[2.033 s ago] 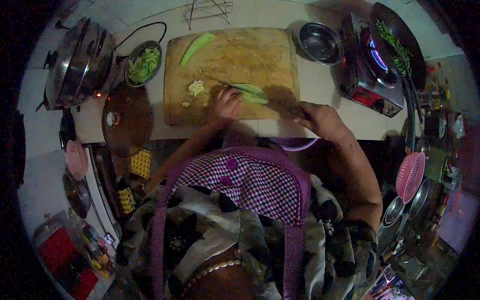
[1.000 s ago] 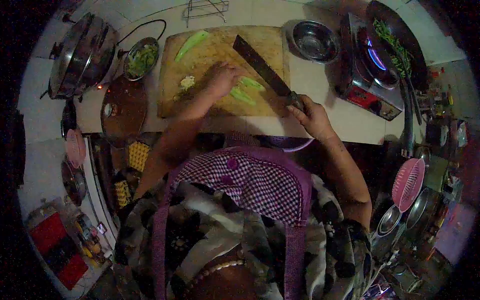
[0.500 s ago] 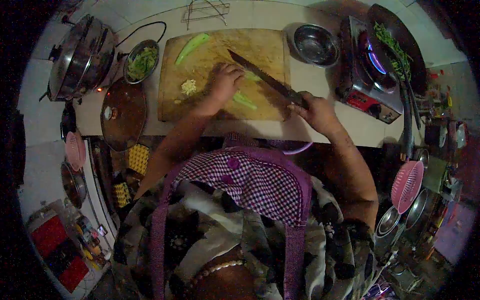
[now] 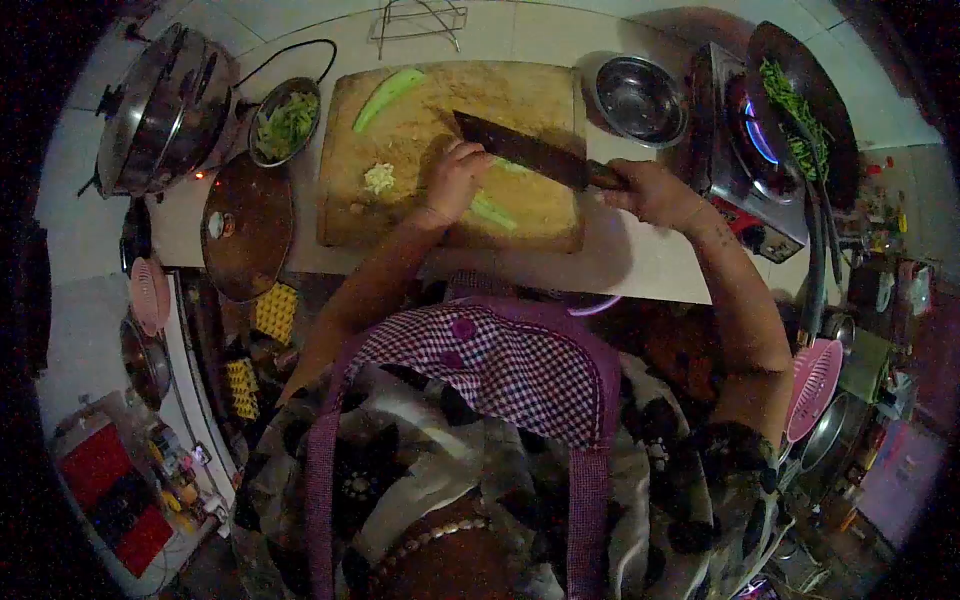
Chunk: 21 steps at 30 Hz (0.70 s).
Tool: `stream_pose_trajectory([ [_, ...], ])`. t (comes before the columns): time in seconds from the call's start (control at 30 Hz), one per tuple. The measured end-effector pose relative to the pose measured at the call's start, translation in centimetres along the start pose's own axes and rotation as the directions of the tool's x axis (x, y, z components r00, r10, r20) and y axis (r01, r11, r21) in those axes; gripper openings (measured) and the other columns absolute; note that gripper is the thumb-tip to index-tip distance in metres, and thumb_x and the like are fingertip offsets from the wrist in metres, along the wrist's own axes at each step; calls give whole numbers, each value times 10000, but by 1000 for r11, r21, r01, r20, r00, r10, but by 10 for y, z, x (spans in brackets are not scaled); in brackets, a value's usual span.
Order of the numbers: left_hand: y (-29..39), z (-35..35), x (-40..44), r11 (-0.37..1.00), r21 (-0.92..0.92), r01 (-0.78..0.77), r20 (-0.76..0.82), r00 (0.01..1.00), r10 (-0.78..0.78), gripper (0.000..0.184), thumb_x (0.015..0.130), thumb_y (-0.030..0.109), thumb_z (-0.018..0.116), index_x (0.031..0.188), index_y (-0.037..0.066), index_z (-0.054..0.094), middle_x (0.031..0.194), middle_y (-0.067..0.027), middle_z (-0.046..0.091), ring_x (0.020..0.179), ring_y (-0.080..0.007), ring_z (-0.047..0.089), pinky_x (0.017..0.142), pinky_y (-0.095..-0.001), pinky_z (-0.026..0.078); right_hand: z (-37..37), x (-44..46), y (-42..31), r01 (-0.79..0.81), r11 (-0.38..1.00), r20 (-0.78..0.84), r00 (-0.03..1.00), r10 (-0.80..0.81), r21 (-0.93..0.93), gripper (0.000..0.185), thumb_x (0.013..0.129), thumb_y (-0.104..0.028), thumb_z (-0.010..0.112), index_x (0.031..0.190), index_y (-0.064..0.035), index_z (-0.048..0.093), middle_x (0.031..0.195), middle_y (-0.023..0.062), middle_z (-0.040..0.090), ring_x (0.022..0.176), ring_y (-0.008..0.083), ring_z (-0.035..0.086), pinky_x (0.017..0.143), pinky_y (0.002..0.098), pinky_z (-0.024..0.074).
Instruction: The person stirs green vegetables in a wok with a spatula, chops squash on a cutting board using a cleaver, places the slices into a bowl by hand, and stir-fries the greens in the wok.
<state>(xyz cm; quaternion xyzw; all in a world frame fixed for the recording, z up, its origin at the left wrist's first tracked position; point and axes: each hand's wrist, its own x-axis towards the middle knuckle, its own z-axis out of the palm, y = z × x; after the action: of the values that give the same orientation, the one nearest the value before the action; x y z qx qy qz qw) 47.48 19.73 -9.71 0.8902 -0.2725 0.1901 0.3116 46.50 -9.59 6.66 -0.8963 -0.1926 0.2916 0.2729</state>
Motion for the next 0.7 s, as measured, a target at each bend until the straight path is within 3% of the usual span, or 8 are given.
stream_pose_trajectory([
  [0.1, 2, 1, -2, 1000, 26, 16, 16, 1000, -16, 196, 687, 23, 578, 865, 63, 651, 948, -99, 618, 939, -297, 554, 828, -407, 448, 14, 8, 13, 93, 995, -3, 996, -93, -44, 417, 844, -310, 624, 1066, 29, 526, 769, 159, 595, 746, 254, 592, 715, 365, 460],
  [0.2, 0, -3, -3, 998, -38, 54, 109, 993, -49, 213, 709, 26, 629, 918, 55, 656, 998, -126, 604, 989, -324, 536, 855, -413, 443, 42, 28, 9, 128, 985, -72, 990, -121, 115, 425, 846, -311, 614, 1094, 21, 519, 865, 194, 626, 828, 280, 622, 755, 370, 464],
  [0.3, -1, -6, -12, 998, -42, 52, 129, 991, -46, 149, 758, 54, 623, 905, 40, 649, 993, -128, 600, 947, -319, 545, 827, -412, 440, 59, 26, 9, 46, 999, -174, 984, -48, -17, 428, 848, -308, 610, 1115, 13, 516, 922, 212, 627, 881, 310, 624, 765, 369, 467],
  [0.4, -3, -22, -19, 970, -233, 67, -23, 997, -74, 114, 774, 71, 624, 880, 32, 642, 975, -120, 598, 909, -309, 548, 801, -405, 440, 74, 6, 7, -30, 995, -222, 974, 51, 95, 404, 844, -292, 618, 1116, -9, 519, 907, 205, 628, 847, 348, 614, 736, 373, 477],
  [0.43, 0, -31, -21, 976, -202, 83, -46, 994, -94, 119, 767, 70, 627, 878, 33, 644, 971, -116, 598, 912, -308, 545, 798, -406, 439, 78, -3, 5, -31, 988, -235, 970, 66, 151, 394, 845, -287, 618, 1112, -14, 521, 906, 205, 628, 843, 353, 613, 732, 375, 479],
  [0.53, -3, -51, -42, 980, -150, 133, -97, 984, -149, 145, 757, 78, 633, 899, 46, 643, 990, -113, 583, 930, -324, 527, 800, -419, 434, 78, -24, -18, -148, 989, -268, 952, 148, 19, 375, 847, -280, 618, 1104, -22, 526, 893, 207, 627, 841, 347, 619, 727, 373, 479],
  [0.63, -4, -58, -69, 988, -139, 72, 33, 997, -68, 189, 769, 84, 628, 956, 57, 628, 1039, -120, 568, 970, -332, 509, 824, -419, 427, 88, -43, -44, -106, 984, -325, 934, 147, 142, 376, 839, -274, 631, 1102, -24, 530, 866, 199, 628, 814, 346, 624, 699, 376, 481],
  [0.7, 1, -58, -73, 988, -138, 72, 133, 990, -54, 214, 779, 97, 619, 991, 62, 616, 1065, -120, 560, 1011, -330, 492, 842, -424, 420, 93, -47, -54, -144, 982, -286, 942, 173, 119, 389, 824, -284, 647, 1106, -40, 534, 847, 199, 623, 812, 354, 621, 684, 387, 480],
])
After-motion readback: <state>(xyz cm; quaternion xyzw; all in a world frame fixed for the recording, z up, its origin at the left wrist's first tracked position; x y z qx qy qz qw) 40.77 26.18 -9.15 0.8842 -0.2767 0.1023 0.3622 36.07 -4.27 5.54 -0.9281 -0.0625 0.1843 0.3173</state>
